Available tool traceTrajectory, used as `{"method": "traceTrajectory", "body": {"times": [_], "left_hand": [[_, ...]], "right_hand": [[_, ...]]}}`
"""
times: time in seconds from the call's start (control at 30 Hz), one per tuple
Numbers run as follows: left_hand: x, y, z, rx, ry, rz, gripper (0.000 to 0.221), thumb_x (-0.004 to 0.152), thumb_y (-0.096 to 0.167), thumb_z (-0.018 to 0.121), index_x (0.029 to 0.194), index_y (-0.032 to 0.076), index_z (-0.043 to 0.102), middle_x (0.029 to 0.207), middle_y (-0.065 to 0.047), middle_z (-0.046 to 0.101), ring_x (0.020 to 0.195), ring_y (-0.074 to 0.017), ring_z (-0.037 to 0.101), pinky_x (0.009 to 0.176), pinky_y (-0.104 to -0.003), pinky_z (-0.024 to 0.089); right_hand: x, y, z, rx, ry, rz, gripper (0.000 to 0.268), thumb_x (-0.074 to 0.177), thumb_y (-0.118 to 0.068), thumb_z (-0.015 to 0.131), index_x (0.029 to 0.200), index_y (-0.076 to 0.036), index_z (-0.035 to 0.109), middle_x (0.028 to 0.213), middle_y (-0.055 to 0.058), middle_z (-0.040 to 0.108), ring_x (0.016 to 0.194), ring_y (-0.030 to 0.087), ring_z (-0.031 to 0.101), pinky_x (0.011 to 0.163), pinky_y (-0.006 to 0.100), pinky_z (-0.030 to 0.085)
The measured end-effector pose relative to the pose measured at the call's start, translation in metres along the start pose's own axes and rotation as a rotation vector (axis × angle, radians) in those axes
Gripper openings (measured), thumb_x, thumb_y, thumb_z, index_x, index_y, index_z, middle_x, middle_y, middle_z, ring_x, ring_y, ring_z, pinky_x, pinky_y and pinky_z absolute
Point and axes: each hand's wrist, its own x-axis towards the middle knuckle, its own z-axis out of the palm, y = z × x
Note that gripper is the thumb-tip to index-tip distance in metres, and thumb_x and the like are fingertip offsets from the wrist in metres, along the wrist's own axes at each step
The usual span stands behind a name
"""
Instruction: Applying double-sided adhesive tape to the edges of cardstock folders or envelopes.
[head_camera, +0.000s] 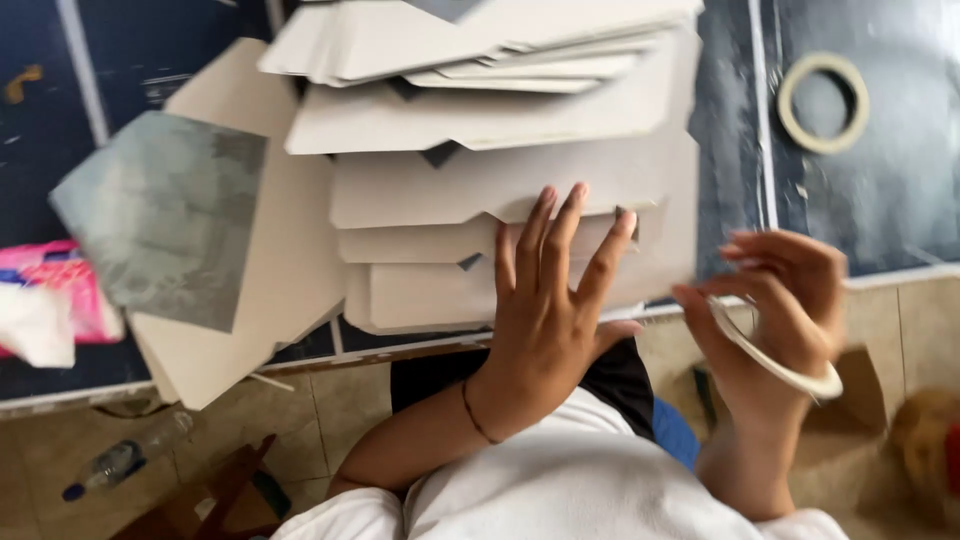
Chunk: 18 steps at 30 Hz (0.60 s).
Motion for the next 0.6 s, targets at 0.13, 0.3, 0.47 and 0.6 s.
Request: {"method": "traceTrajectory", "body": {"times": [0.13,0.3,0.47,0.6], "left_hand": [[-0.001,-0.019,-0.008,-0.012,0.185,-0.022,0.055,0.117,-0.006,0.054,0.168,0.011,0.039,0.165,-0.025,0.046,0.153,-0.0426,0.057,0.13,-0.055,0.056],[0.018,-0.066,0.014,0.039,0.249,-0.015,0.065,0.121,-0.011,0.053,0.175,0.013,0.026,0.166,-0.028,0.047,0.15,-0.0398,0.061,0.129,-0.051,0.059],[0.016,-0.039,-0.036,0.24,0.182,0.134,0.034,0.121,0.01,0.058,0.154,0.008,0.062,0.16,-0.016,0.06,0.146,-0.0319,0.061,0.121,-0.054,0.038],[-0.008,-0.027,-0.016,0.191,0.19,0.229,0.034,0.117,0.005,0.067,0.142,0.025,0.077,0.158,-0.006,0.06,0.127,-0.0229,0.059,0.108,-0.043,0.038]], "right_hand": [[-0.002,0.002,0.003,0.044,0.084,0.026,0.021,0.098,0.006,0.095,0.102,0.005,0.075,0.14,0.021,0.049,0.122,0.033,0.063,0.104,0.041,0.057],[0.017,0.013,0.032,0.027,0.03,-0.039,0.02,0.097,0.0,0.096,0.099,0.001,0.077,0.141,0.018,0.048,0.129,0.032,0.058,0.096,0.041,0.057],[0.021,0.021,0.034,0.013,-0.077,0.024,0.006,0.106,-0.001,0.084,0.108,-0.004,0.078,0.144,0.019,0.048,0.124,0.035,0.061,0.096,0.043,0.056],[0.022,0.029,0.036,-0.08,-0.059,-0.046,0.007,0.106,-0.002,0.082,0.107,-0.008,0.078,0.144,0.018,0.052,0.121,0.038,0.063,0.091,0.044,0.057]]}}
